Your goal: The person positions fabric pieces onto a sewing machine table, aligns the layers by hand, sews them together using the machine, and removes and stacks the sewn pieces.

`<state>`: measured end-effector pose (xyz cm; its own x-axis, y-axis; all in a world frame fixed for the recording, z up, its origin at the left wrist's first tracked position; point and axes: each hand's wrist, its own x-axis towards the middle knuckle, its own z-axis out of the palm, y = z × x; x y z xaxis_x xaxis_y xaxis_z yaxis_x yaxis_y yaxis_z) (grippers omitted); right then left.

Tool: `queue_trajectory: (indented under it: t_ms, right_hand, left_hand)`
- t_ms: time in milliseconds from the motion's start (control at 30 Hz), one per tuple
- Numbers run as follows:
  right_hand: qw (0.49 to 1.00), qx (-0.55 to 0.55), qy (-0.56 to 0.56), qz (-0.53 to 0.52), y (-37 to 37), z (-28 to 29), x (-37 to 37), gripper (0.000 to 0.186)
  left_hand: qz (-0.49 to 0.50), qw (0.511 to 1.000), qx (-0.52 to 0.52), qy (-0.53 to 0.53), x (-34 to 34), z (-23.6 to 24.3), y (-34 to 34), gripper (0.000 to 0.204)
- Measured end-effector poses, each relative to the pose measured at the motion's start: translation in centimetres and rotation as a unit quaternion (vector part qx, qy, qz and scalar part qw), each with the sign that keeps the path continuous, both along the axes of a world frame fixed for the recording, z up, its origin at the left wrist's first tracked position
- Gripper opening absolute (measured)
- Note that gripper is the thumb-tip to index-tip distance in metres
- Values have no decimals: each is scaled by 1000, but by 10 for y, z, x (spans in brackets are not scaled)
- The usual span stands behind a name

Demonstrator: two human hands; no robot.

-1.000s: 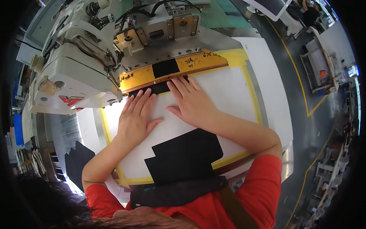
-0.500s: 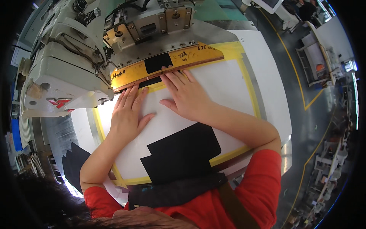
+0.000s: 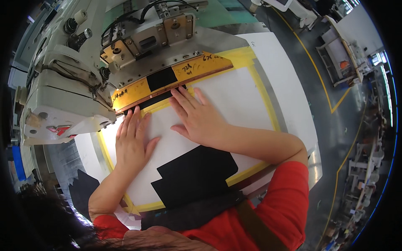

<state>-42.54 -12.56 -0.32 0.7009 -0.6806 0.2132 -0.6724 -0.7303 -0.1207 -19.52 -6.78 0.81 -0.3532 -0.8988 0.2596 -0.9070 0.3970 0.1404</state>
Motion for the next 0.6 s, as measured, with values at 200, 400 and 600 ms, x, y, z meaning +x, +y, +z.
queue_trajectory:
  t_ms: [200,400,600]
  right_hand:
    - [1000,-6,26,-8,1,0,-2,70]
    - [1000,6,23,-11,1,2,-1,71]
    - [999,-19,20,-16,2,7,0,67]
  left_hand:
    - [-8,1000,-6,7,0,-7,-1,63]
    - [10,1000,-9,-17,0,-6,2,62]
    - [9,1000,-18,-20,0,-6,0,63]
